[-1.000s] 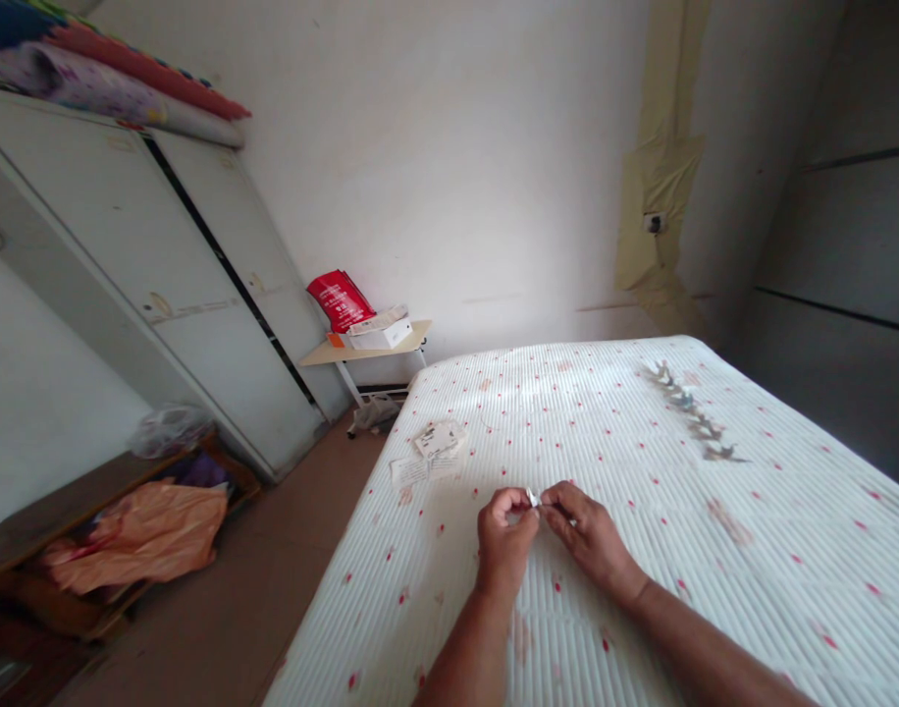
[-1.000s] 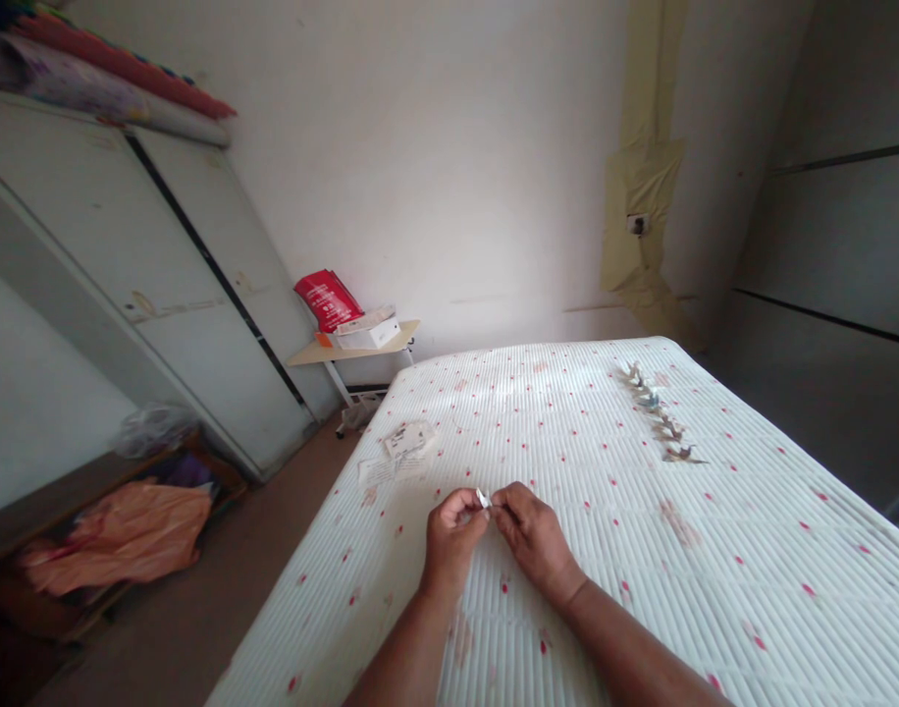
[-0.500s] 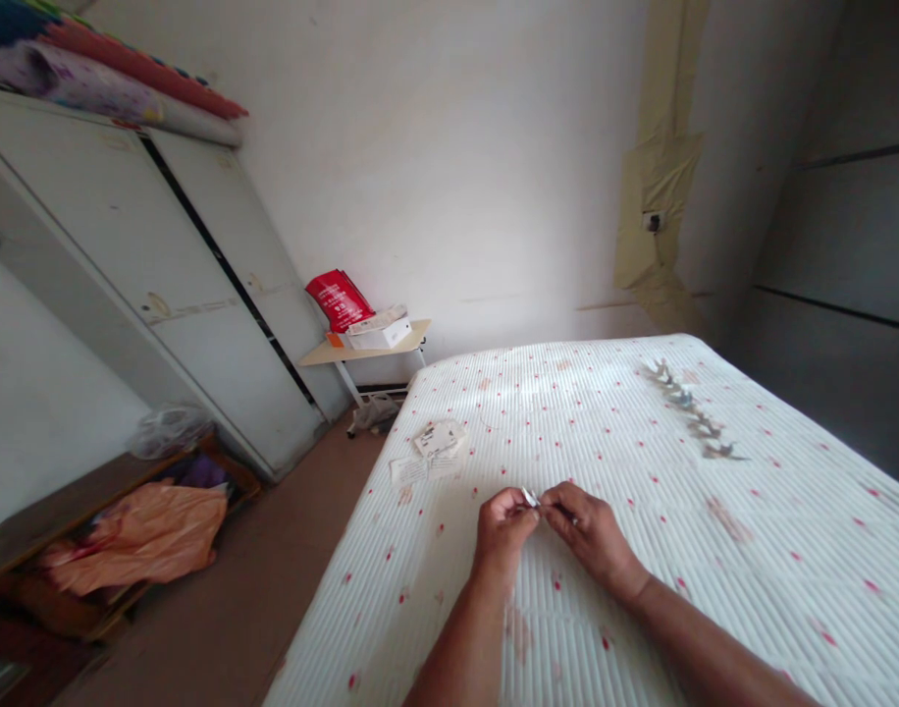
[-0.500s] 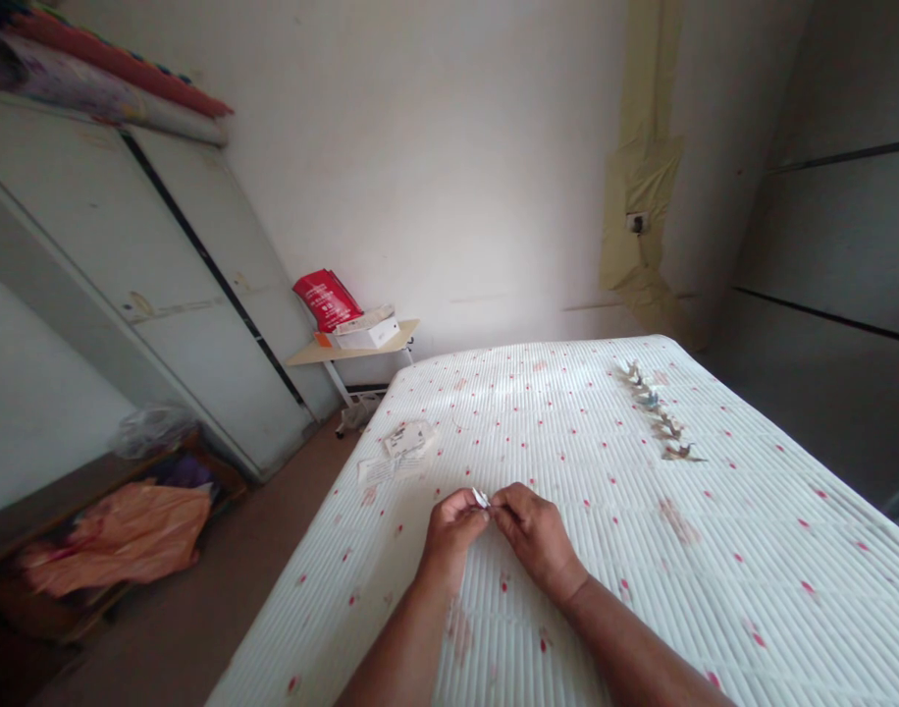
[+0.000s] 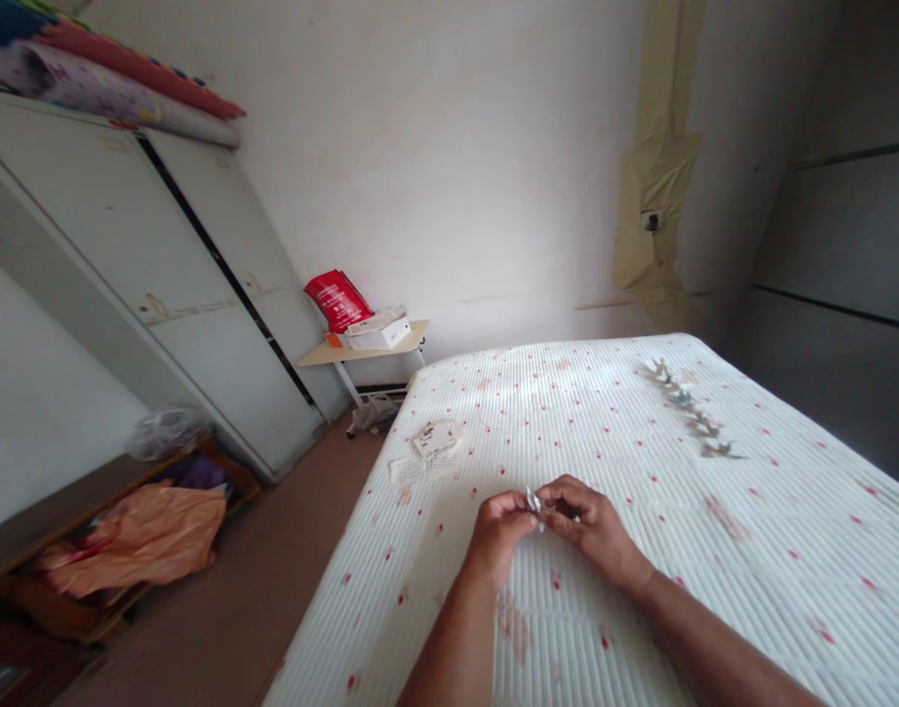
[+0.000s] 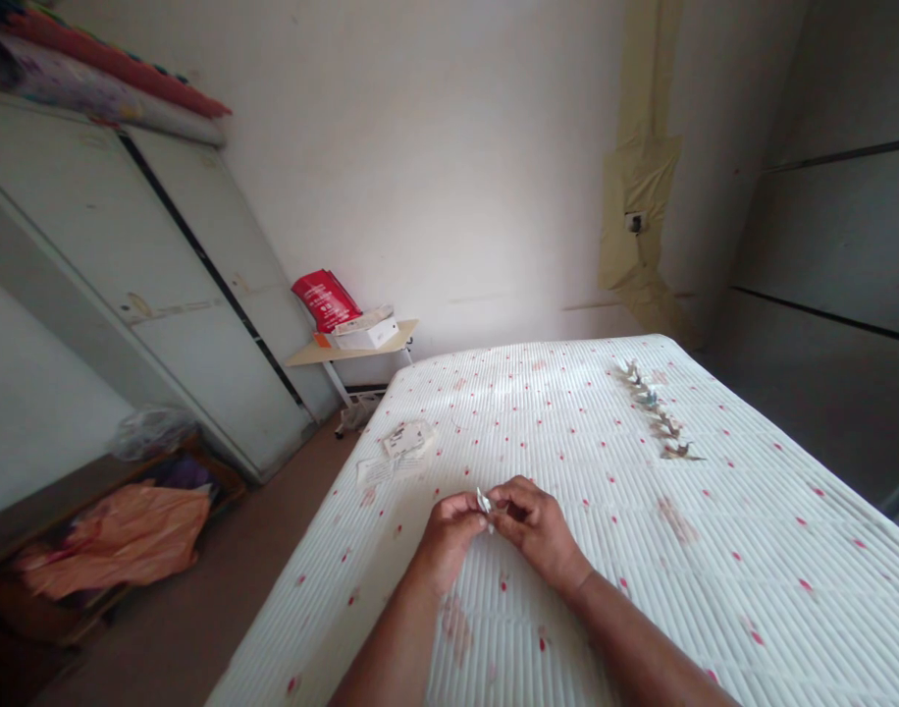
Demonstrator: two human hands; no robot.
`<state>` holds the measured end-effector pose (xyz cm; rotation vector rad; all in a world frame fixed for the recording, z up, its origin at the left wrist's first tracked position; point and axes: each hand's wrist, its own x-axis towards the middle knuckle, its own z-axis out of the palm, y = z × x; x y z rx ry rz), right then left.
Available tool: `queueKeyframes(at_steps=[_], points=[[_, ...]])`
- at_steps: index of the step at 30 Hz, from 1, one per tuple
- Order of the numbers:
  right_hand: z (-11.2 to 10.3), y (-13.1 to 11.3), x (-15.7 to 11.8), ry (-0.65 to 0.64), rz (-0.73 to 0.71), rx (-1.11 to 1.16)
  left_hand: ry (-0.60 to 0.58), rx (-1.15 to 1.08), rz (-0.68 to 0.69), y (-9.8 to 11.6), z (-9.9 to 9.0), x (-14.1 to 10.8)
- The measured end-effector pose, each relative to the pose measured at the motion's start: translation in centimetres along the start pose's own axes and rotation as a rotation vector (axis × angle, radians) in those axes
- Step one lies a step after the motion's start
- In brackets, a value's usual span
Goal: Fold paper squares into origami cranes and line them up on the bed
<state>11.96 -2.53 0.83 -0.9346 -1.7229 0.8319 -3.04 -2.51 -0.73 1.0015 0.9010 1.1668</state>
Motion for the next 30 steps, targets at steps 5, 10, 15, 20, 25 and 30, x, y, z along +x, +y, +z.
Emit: queueKeyframes(at_steps=[5, 10, 15, 20, 25, 30], points=[[0.0, 0.1, 0.0, -0.021, 0.001, 0.032, -0.013, 0.028, -0.023, -0.5, -0.6, 0.2], [0.1, 0.3, 0.0, -0.007, 0.019, 0.009, 0.028, 0.055, -0.011, -0.6, -0.5, 0.3], [0.2, 0.8, 0.0, 0.033, 0.134, 0.059, 0.106, 0.132, -0.011, 0.0, 0.2, 0.1], [0.3, 1.4, 0.0, -0.033, 0.326, 0.228, 0.100, 0.223, 0.002, 0.3, 0.3, 0.0], [0.2, 1.9, -0.1, -0.072, 0.370, 0.314, 0.062, 0.324, 0.037, 0.2, 0.0, 0.0], [0.1, 1.6, 0.0, -0.099, 0.368, 0.331, 0.028, 0.320, 0.043, 0.4, 0.0, -0.2]])
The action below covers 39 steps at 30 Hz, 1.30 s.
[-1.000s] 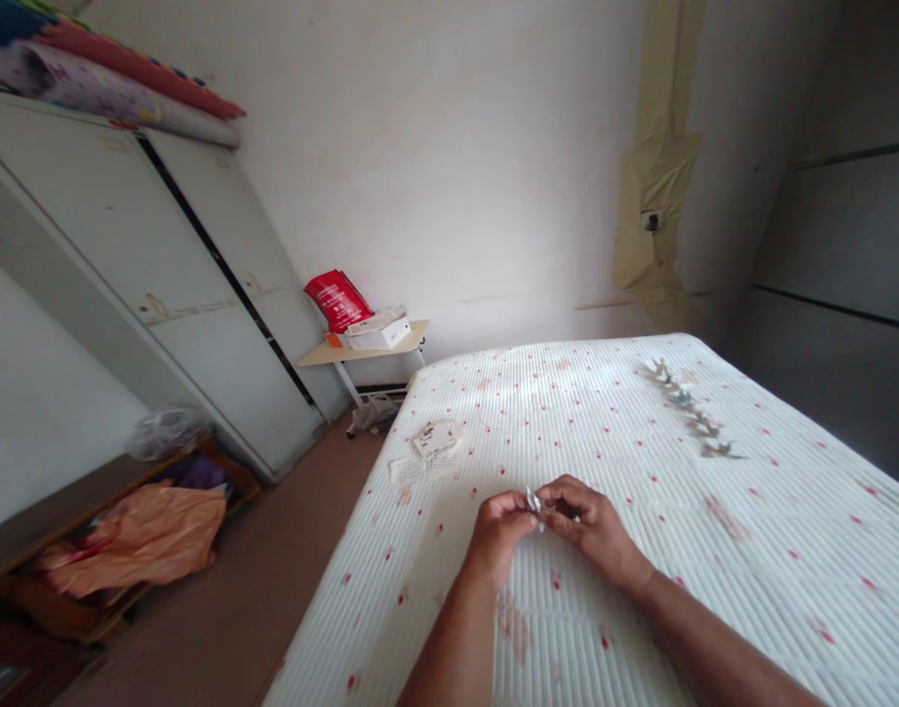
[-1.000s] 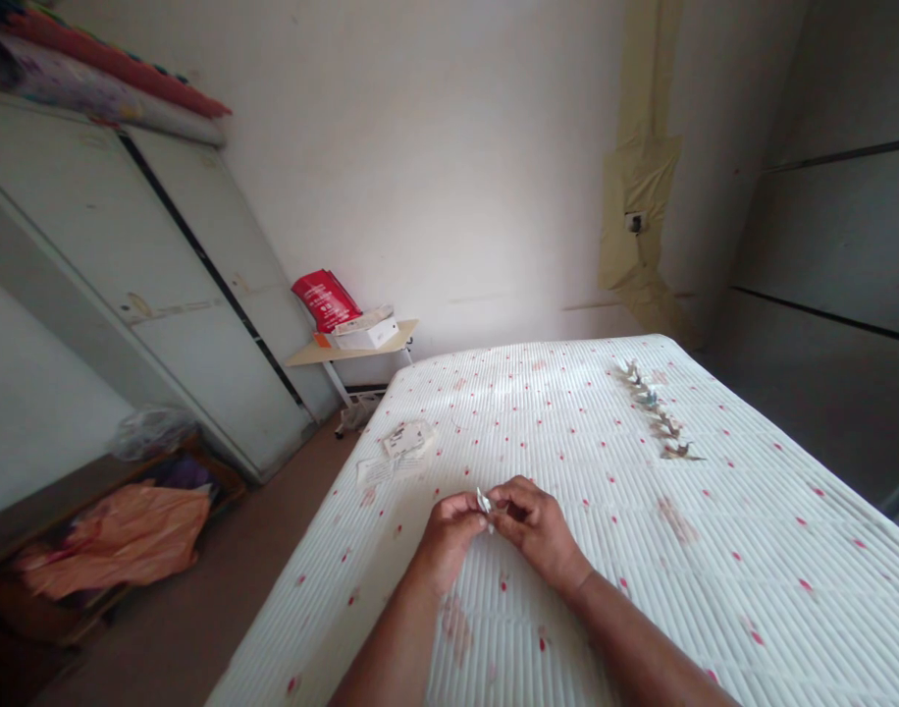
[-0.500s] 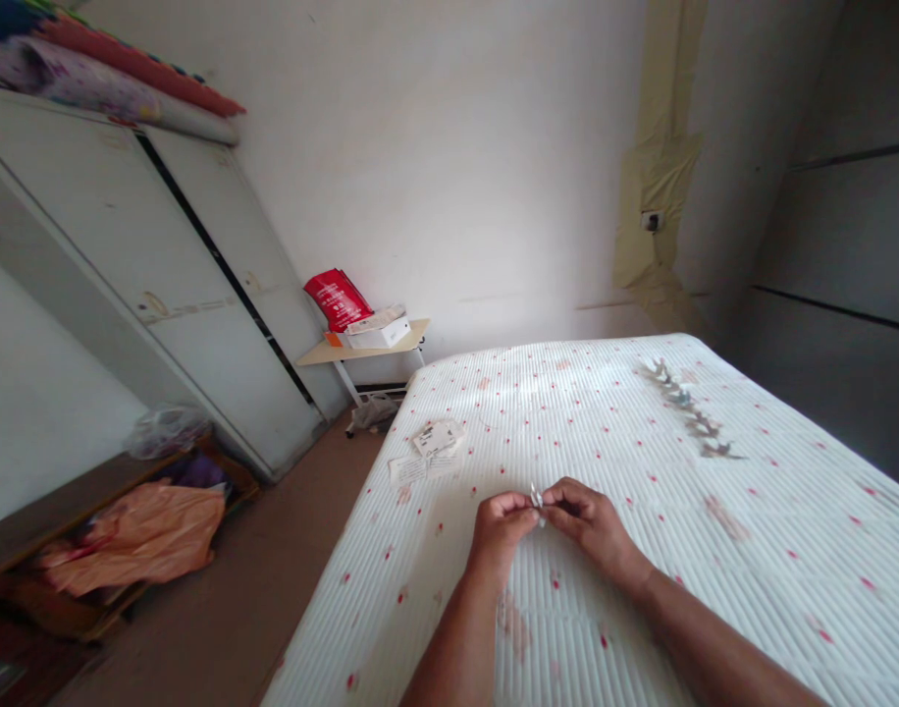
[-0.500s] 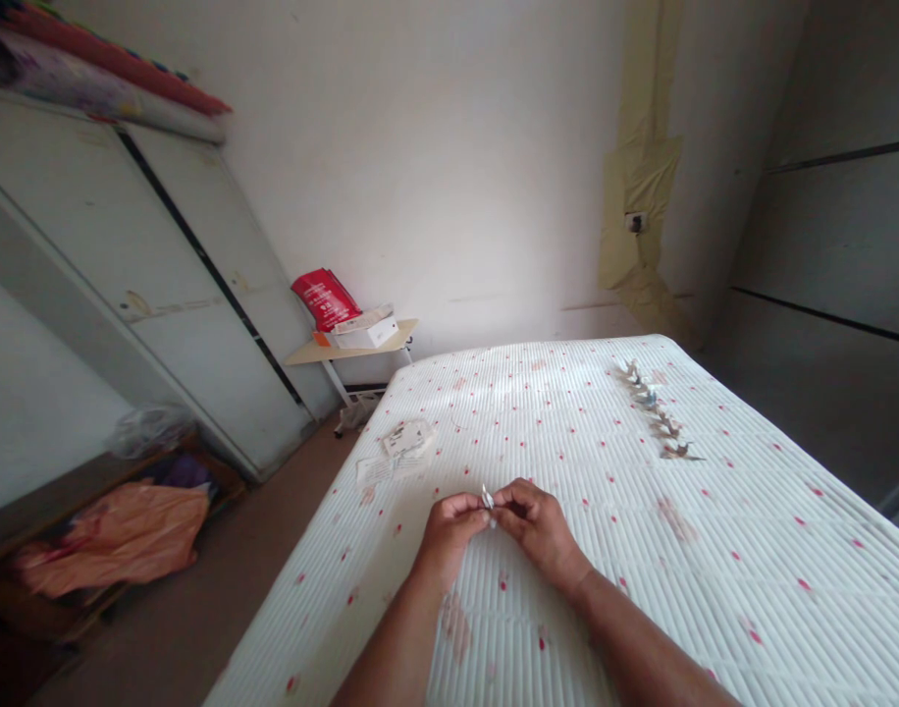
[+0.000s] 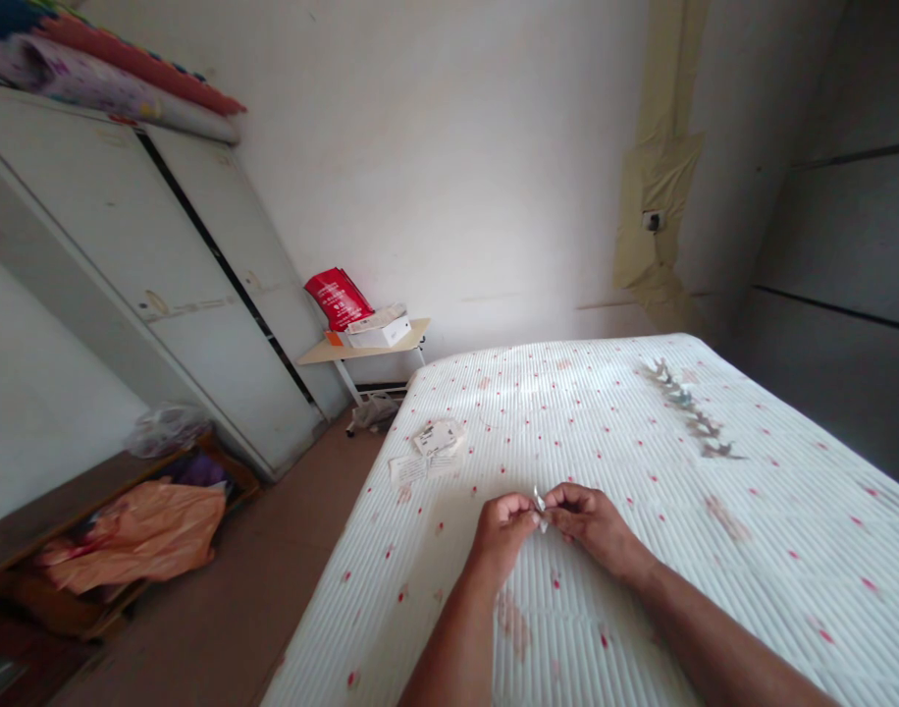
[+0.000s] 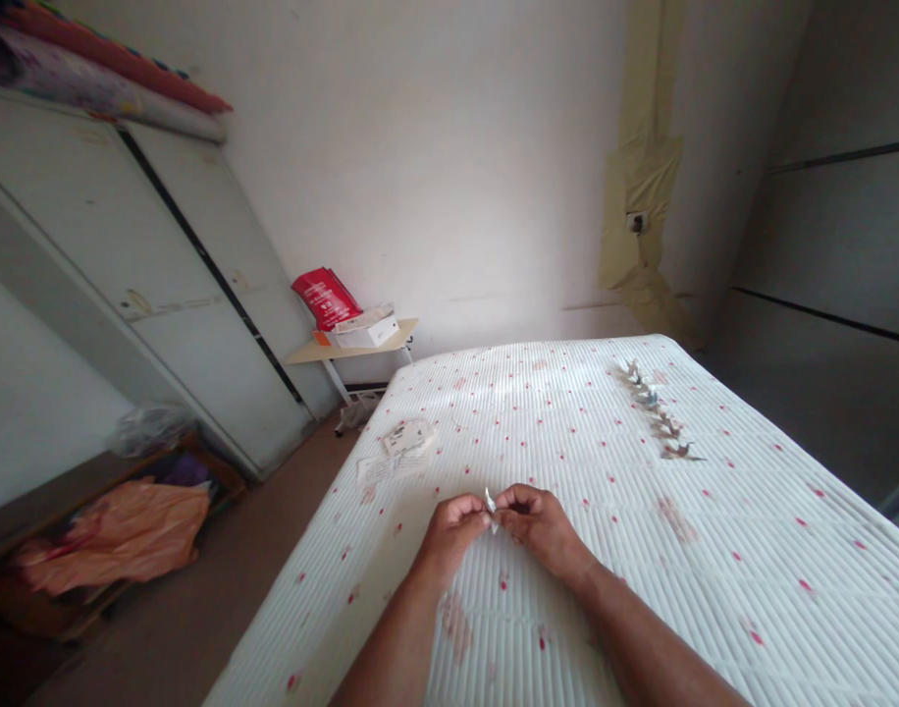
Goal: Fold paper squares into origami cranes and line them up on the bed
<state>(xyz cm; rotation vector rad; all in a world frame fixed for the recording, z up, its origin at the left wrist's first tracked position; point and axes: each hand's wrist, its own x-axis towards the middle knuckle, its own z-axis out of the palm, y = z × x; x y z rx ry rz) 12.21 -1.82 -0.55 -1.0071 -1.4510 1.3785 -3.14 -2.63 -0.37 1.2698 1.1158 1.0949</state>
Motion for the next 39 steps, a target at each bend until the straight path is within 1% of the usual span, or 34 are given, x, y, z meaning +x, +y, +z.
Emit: queueKeyframes(at_steps=[4, 8, 11, 12, 14, 16, 18, 21, 24, 27, 30, 33, 36, 39], points=[[0.0, -0.4, -0.1, -0.010, 0.002, -0.006, -0.027, -0.002, 0.004, 0.0, 0.1, 0.0], [0.0, -0.7, -0.1, -0.025, 0.020, -0.008, 0.018, 0.036, -0.016, -0.2, 0.0, 0.0], [0.0, -0.7, -0.1, -0.035, 0.008, -0.053, -0.012, -0.002, -0.011, -0.2, -0.1, 0.1], [0.0, -0.7, -0.2, -0.027, -0.025, -0.095, -0.016, -0.009, 0.007, -0.2, -0.1, 0.1], [0.0, -0.8, -0.2, 0.021, -0.138, -0.233, 0.016, 0.032, 0.070, 0.0, -0.1, 0.1], [0.1, -0.7, -0.2, 0.067, -0.270, -0.409, 0.085, 0.137, 0.158, 0.1, -0.1, 0.0], [0.0, -0.5, -0.3, 0.075, -0.372, -0.568, 0.152, 0.253, 0.235, 0.2, -0.1, -0.1], [0.0, 0.0, -0.3, 0.077, -0.485, -0.751, 0.210, 0.381, 0.320, 0.3, -0.1, -0.2], [-0.1, 0.5, -0.4, 0.095, -0.563, -0.948, 0.220, 0.486, 0.402, 0.0, -0.2, -0.2], [-0.2, 0.7, -0.5, 0.063, -0.630, -1.117, 0.186, 0.594, 0.507, -0.5, -0.5, 0.0], [-0.2, 0.7, -0.6, 0.001, -0.691, -1.208, 0.115, 0.731, 0.619, -1.0, -0.9, 0.1], [-0.2, 0.8, -0.7, -0.077, -0.678, -1.235, 0.017, 0.861, 0.690, -1.5, -1.4, 0.0], [-0.4, 0.9, -0.8, -0.148, -0.589, -1.148, -0.091, 0.946, 0.746, -1.6, -1.7, -0.3], [-1.1, 0.8, -0.9, -0.163, -0.480, -0.931, -0.153, 0.984, 0.789, -1.3, -1.9, -0.7]])
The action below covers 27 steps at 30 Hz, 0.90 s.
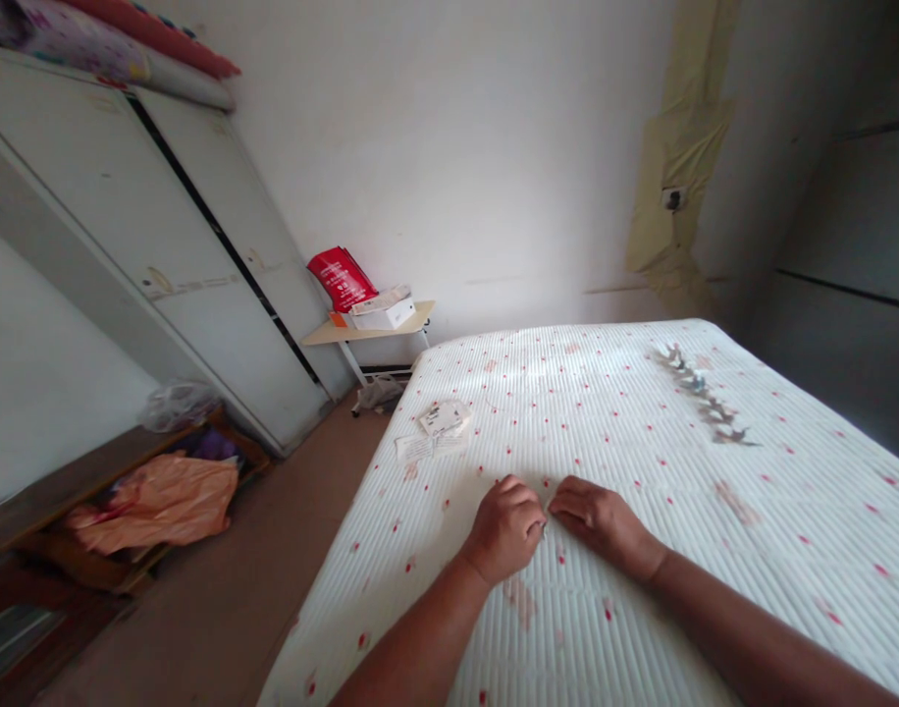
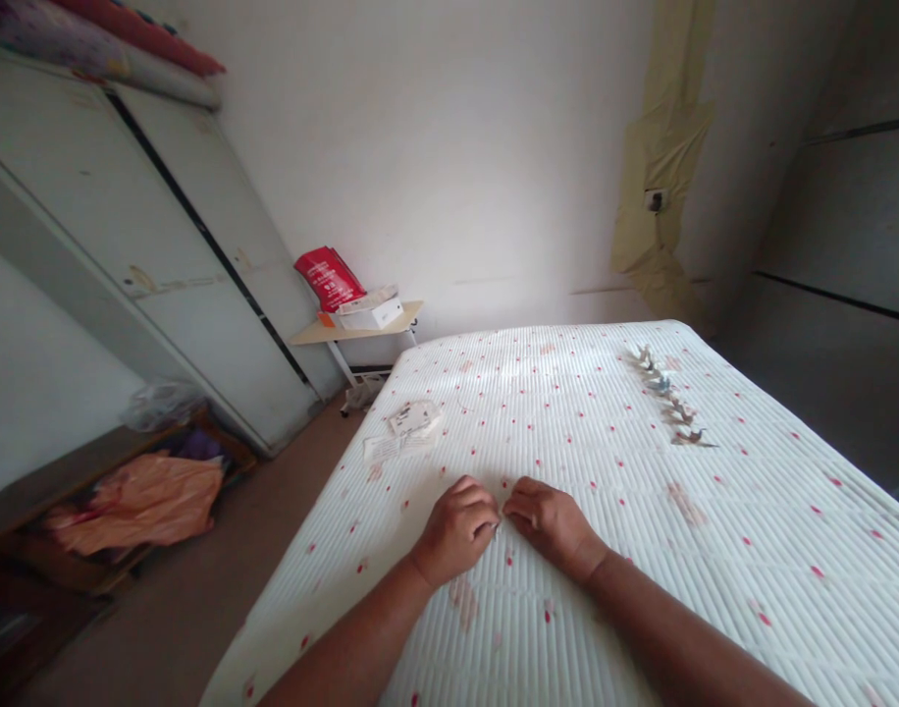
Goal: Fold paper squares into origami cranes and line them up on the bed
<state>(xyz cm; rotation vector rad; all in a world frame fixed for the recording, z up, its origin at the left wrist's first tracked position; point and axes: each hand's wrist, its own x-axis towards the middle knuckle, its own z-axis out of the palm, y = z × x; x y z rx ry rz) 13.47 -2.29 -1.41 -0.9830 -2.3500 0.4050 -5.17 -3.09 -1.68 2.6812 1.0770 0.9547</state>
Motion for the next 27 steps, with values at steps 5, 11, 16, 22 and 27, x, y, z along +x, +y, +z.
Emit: queueKeyframes(at_steps=[5, 11, 16, 22, 27], points=[[-0.9, 1.2, 0.0, 0.112, 0.120, 0.280, -0.038, 0.018, 0.015, 0.5, -0.7, -0.1], [-1.1, 1.1, 0.0, 0.029, 0.083, 0.357, 0.021, 0.013, -0.133, 0.9, -0.2, 0.1], [-1.5, 0.1, -0.7, -0.088, -0.011, 0.102, 0.033, 0.002, -0.216, 1.1, 0.2, 0.0], [-1.5, -0.2, -1.2, -0.097, -0.105, -0.160, 0.049, -0.043, -0.257, 1.1, 0.3, -0.1], [-1.4, -0.2, -1.2, -0.103, -0.151, -0.207, 0.084, -0.084, -0.335, 1.2, 0.6, -0.1]])
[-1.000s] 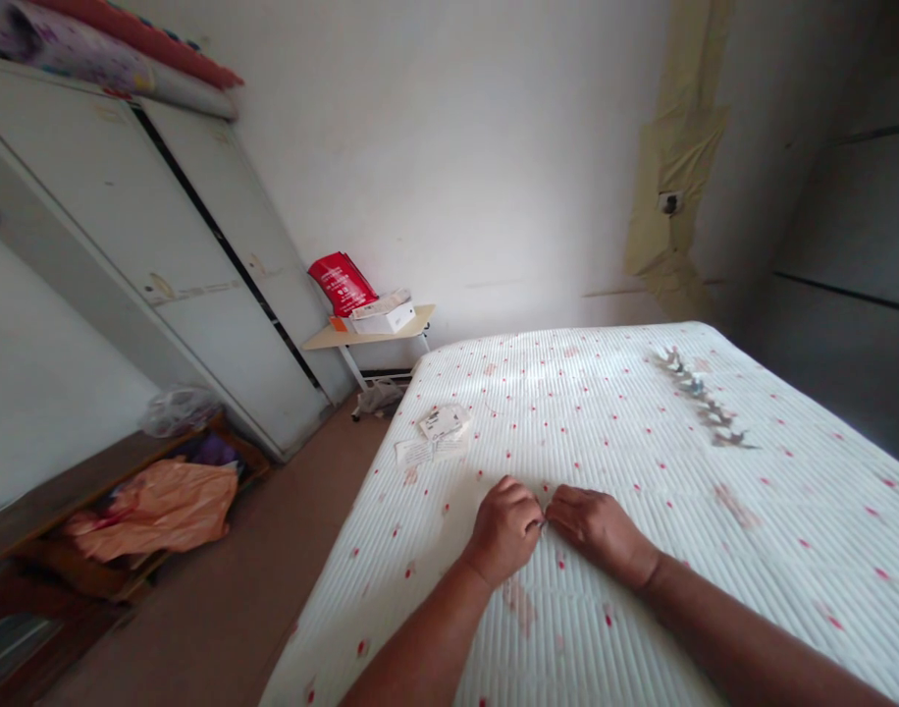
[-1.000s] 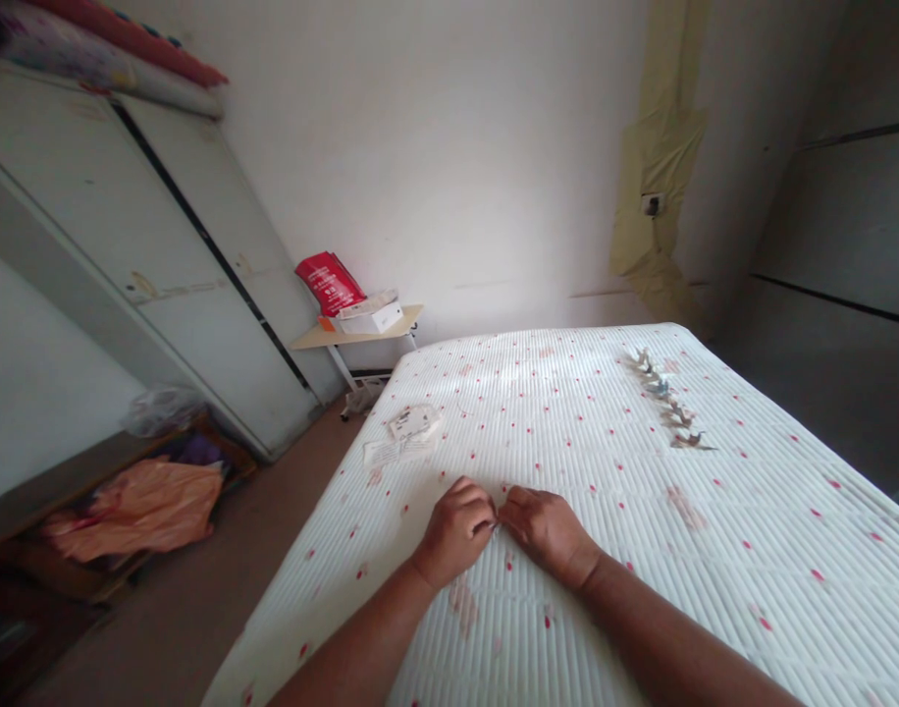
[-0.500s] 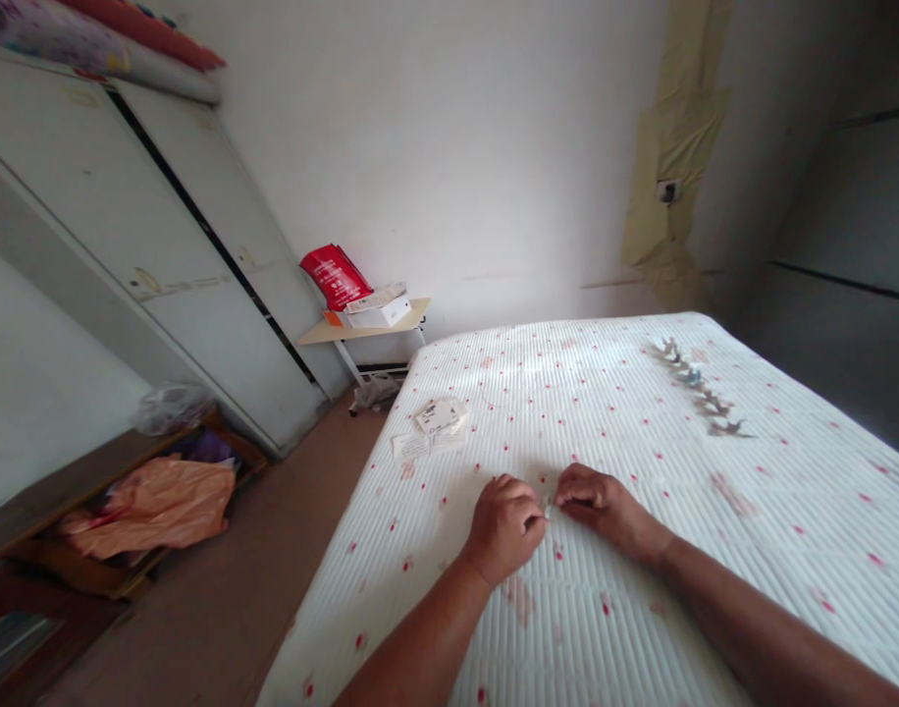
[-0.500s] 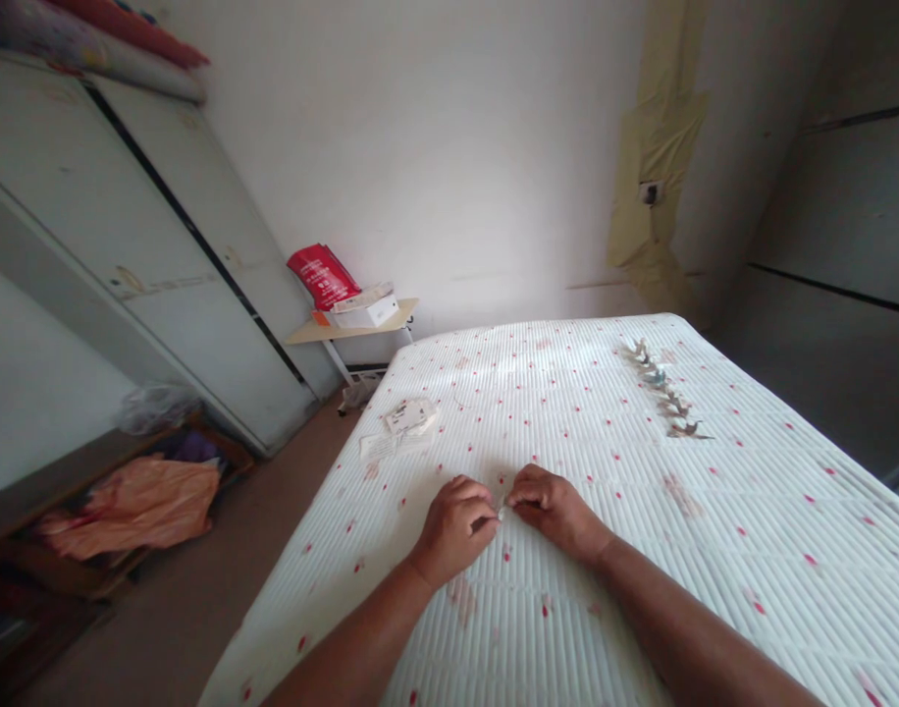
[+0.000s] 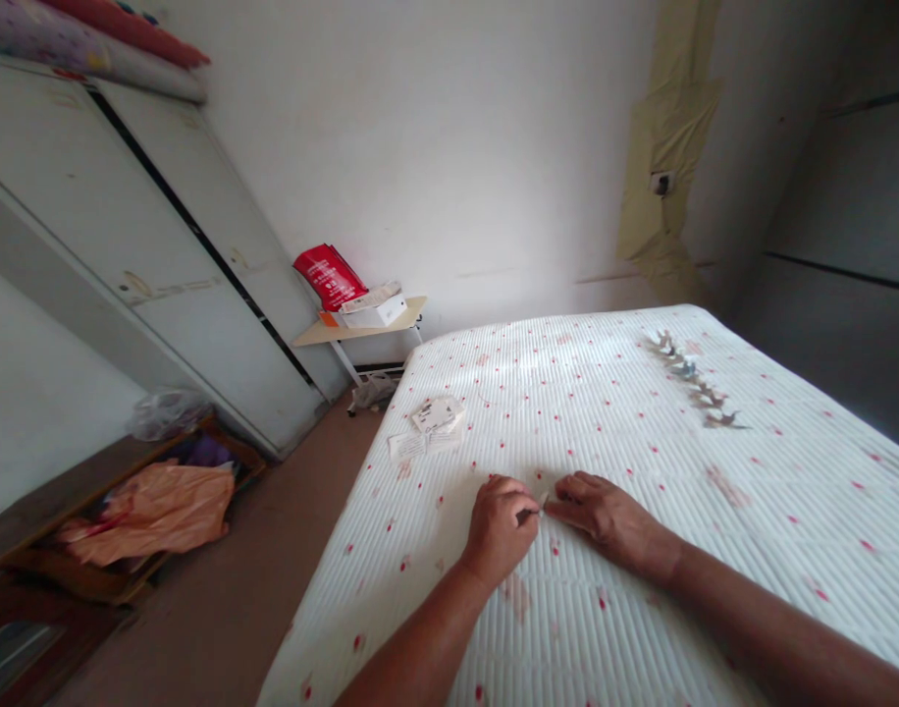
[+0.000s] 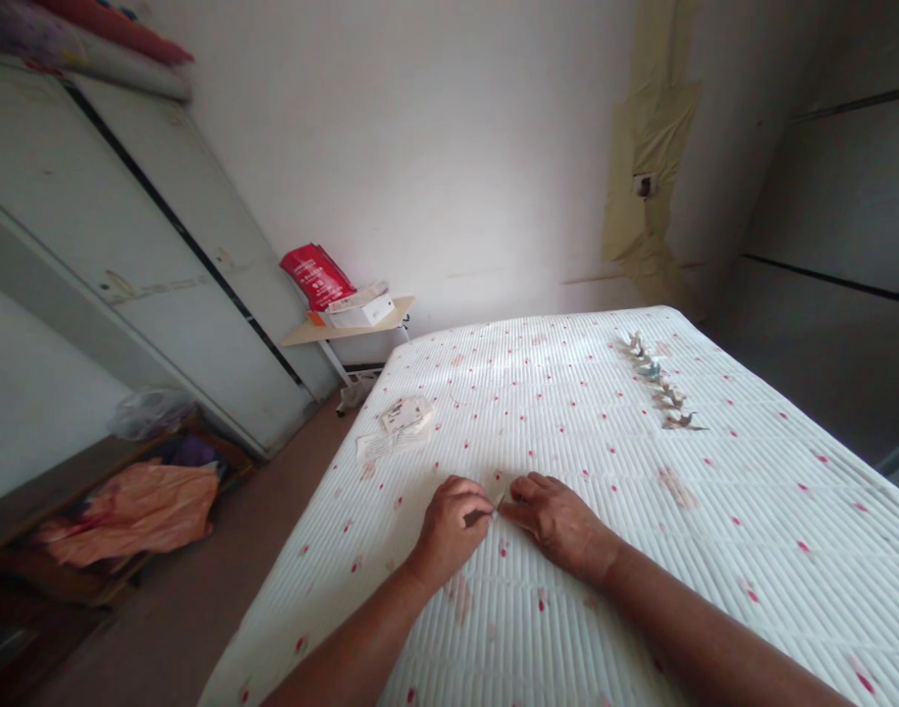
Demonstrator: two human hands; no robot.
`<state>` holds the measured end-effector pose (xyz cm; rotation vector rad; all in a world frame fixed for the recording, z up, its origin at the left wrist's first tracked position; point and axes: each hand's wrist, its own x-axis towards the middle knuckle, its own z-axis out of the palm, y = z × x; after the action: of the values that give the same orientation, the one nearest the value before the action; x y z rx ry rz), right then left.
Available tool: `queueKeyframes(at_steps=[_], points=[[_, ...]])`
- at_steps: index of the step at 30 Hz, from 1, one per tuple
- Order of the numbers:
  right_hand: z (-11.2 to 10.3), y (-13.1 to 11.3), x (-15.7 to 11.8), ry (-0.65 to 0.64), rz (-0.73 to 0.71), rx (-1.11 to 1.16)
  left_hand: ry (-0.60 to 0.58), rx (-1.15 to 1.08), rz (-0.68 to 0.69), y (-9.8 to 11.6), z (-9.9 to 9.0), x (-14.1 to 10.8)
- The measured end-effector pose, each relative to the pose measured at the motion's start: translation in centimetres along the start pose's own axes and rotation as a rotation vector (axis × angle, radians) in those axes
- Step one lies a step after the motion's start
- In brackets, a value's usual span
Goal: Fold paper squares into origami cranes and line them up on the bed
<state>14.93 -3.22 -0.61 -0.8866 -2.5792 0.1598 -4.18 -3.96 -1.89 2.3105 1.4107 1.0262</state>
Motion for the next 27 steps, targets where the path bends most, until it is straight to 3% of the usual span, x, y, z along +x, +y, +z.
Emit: queueKeyframes(at_steps=[9, 15, 27], points=[[-0.6, -0.5, 0.0, -0.054, 0.036, -0.068, 0.052, 0.033, -0.132, 0.9, 0.7, -0.3], [-0.7, -0.6, 0.5, -0.098, 0.033, -0.158, 0.071, 0.047, -0.142, 0.9, 0.9, -0.2], [-0.4, -0.3, 0.3, -0.075, 0.050, -0.085, 0.080, 0.042, -0.191, 1.5, 0.8, -1.0]])
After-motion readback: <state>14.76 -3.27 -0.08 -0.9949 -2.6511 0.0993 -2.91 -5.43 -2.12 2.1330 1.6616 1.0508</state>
